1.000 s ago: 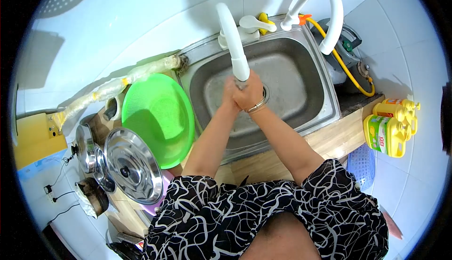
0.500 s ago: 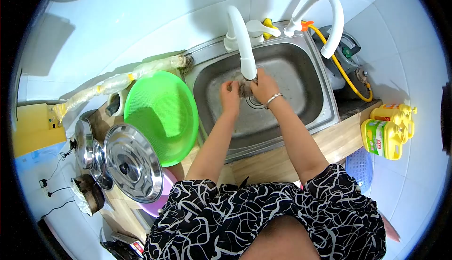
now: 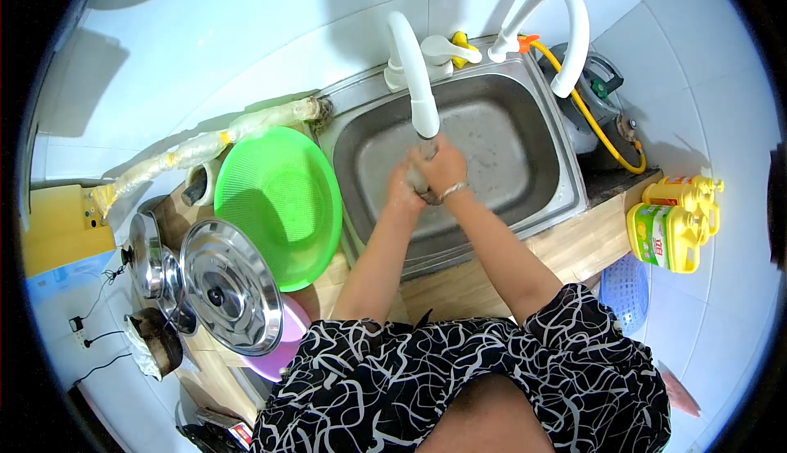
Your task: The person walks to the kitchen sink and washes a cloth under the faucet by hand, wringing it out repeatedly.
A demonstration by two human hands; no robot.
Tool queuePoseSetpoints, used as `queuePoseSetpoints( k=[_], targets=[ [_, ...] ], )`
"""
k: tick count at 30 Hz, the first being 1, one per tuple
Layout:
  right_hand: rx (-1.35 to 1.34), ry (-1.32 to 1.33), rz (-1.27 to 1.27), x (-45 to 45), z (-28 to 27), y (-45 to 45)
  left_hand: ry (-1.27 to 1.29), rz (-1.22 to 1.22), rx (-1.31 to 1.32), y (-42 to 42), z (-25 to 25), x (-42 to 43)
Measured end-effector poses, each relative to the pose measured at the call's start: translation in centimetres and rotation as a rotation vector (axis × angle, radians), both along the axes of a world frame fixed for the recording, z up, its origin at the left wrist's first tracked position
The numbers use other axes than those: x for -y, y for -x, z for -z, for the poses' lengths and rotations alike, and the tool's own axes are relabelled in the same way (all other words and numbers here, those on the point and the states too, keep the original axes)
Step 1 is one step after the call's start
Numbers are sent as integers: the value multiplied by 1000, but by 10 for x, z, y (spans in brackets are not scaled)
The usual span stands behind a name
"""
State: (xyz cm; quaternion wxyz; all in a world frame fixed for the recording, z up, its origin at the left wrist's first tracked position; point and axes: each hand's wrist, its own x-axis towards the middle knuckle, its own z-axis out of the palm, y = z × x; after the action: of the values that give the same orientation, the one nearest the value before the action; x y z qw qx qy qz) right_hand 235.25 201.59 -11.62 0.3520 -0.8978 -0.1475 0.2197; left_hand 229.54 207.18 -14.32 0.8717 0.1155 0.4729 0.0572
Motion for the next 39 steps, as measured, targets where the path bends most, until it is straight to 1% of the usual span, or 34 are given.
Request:
queuePoseSetpoints(
  k=[1, 2, 3, 4, 5, 6, 7, 9, 10, 11, 12, 13, 14, 15, 16, 17, 18, 19, 20, 21, 22, 23, 24, 25, 27, 28, 30, 31, 33, 37, 39],
  targets=[
    [-1, -2, 0, 0, 3, -7, -132, 82, 12, -3, -9, 6],
    [25, -104, 47, 1, 9, -13, -133, 84, 10, -2, -6, 5],
    [53, -204, 96, 2, 15, -18, -59, 61, 34, -1, -1, 3],
    [58, -202, 100, 4, 26, -25, 16, 39, 62, -2, -1, 1],
    [-1, -303, 108, 6, 36, -31, 18, 42, 65, -3, 0, -2],
    [-64, -403, 114, 6, 36, -32, 18, 94, 89, -2, -5, -7],
    [-64, -402, 112, 6, 36, -32, 16, 145, 115, -3, -9, -10],
    [-544, -557, 222, 7, 32, -31, -19, 158, 114, -6, -14, -12],
    [-545, -559, 221, 5, 37, -32, -57, 174, 118, -7, -15, -13],
    [-531, -672, 281, 1, 44, -33, -63, 173, 117, -8, -14, -13],
    [-519, -783, 343, -3, 43, -31, -127, 144, 120, -8, -13, -12],
    [-522, -787, 343, -5, 41, -30, -191, 116, 125, -8, -11, -11],
    [-538, -792, 506, -7, 40, -30, -194, 118, 126, -8, -9, -10],
    [-555, -790, 673, -8, 37, -28, -283, 51, 236, -5, -10, -7],
    [-556, -790, 675, -13, 38, -25, -374, -17, 347, -4, -10, -5],
    [-411, -794, 771, -19, 39, -21, -374, -16, 346, -3, -10, -1],
    [-263, -794, 864, -22, 41, -19, -253, -85, 394, -5, -20, 4],
    [-265, -793, 865, -21, 27, -16, -132, -156, 439, -6, -25, 7],
    [-149, -760, 682, -17, 13, -12, -132, -157, 436, -6, -24, 5],
    [-35, -722, 499, -14, 2, -9, -73, -171, 432, -8, -22, 4],
    [-37, -720, 500, -11, 3, -7, -13, -184, 428, -10, -20, 3],
    [334, -583, 259, -6, 3, -8, -12, -184, 427, -11, -17, -1],
    [697, -427, 11, -3, -2, -10, -7, -134, 393, -13, -12, -6],
    [699, -426, 11, 2, -7, -10, -1, -83, 360, -15, -7, -11],
    [528, -479, -459, 12, -21, -9, 1, 22, 322, -17, -3, -19],
    [527, -477, -458, 16, -25, -9, -2, 80, 311, -17, -4, -23],
    [771, -547, -685, 19, -29, -8, -6, 205, 303, -17, -6, -30],
    [767, -550, -683, 21, -28, -11, -8, 246, 295, -18, -8, -33],
    [860, -635, -938, 22, -26, -23, -11, 318, 280, -18, -10, -36],
    [849, -669, -870, 14, -19, -23, -21, 358, 263, -23, -7, -36],
    [882, -664, -557, 8, -13, -14, -30, 356, 261, -24, -3, -35]
  ],
)
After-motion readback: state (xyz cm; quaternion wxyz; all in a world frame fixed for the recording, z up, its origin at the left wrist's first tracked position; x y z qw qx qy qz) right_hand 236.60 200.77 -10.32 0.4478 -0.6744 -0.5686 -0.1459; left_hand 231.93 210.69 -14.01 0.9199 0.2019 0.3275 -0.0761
